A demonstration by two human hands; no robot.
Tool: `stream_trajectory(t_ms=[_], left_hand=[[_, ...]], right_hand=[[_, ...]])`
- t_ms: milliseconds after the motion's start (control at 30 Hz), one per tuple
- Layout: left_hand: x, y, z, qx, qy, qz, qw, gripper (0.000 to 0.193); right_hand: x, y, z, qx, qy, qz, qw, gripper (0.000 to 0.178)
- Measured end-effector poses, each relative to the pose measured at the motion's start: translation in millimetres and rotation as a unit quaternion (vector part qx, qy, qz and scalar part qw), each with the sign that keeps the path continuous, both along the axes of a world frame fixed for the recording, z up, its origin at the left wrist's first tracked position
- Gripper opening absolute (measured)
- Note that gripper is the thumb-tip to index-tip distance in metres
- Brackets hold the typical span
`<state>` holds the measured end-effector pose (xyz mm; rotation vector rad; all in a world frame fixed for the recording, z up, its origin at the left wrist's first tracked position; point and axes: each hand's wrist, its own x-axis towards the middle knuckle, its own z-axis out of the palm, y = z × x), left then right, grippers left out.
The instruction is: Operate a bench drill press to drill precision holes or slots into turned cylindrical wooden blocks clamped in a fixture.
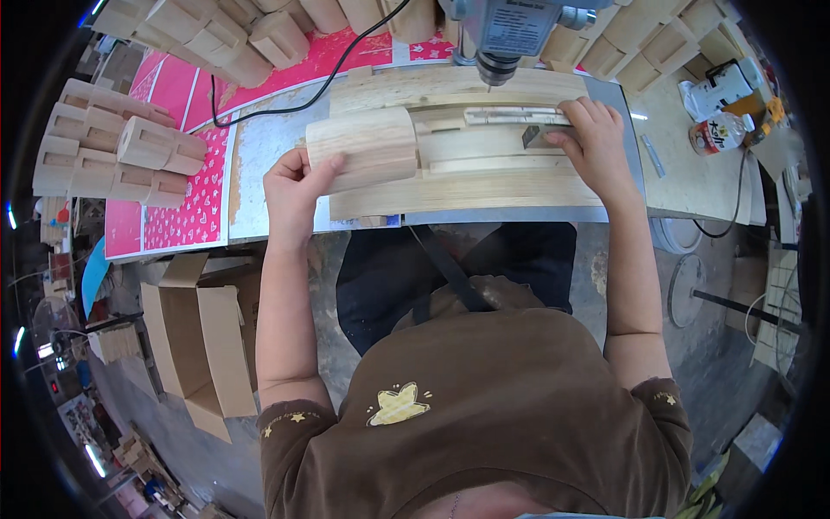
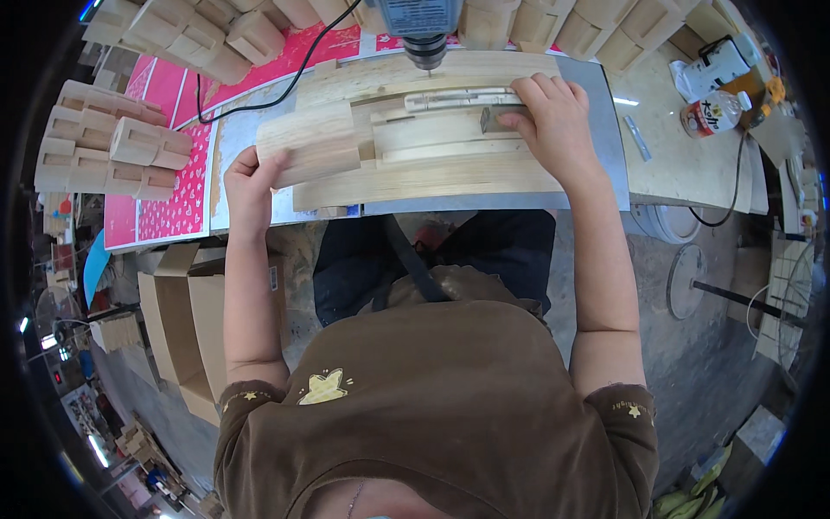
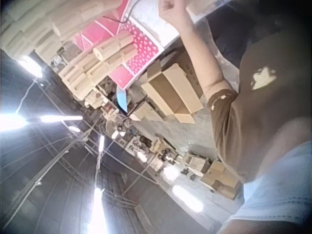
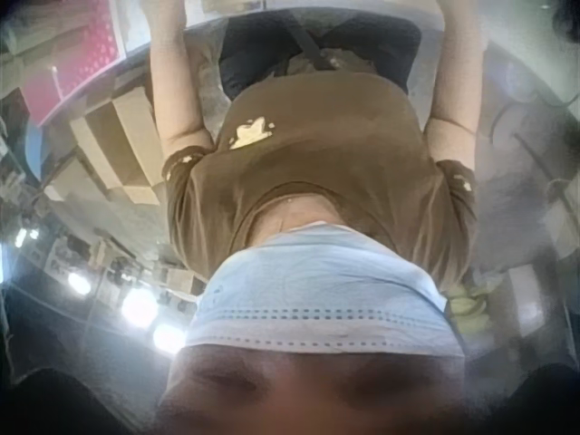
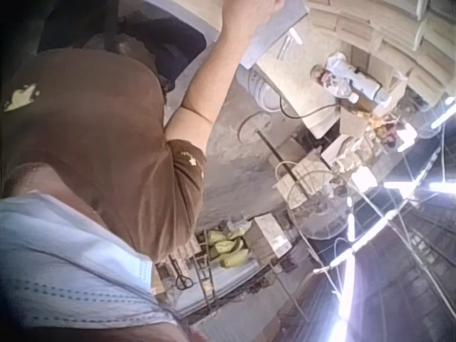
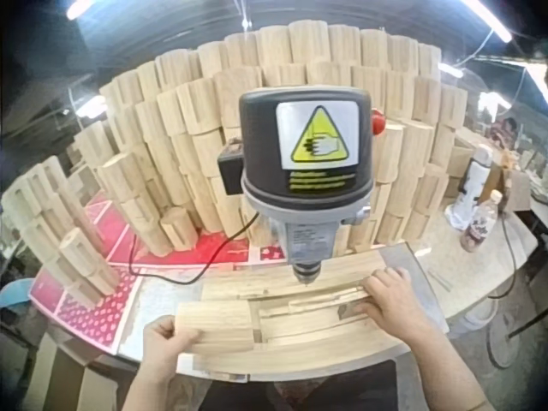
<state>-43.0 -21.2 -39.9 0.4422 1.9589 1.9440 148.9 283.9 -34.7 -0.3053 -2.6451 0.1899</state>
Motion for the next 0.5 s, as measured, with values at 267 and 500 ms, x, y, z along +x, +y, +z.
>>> stream_trajectory(t_ms=[267,500], left_hand=[[10.8,25.0,11.7,-0.042,-0.125,0.032,0.991,0.036],[7.5,44.7,8.0,-0.046,-0.151,-0.002,0.987,0.043]], right_hand=[[4.6,-11.8,1.1,0.003,0.017,0.012,1.000,0.029],[12.0,-13.3,0.5,-0.008,0.002,0.031,0.999,0.032]])
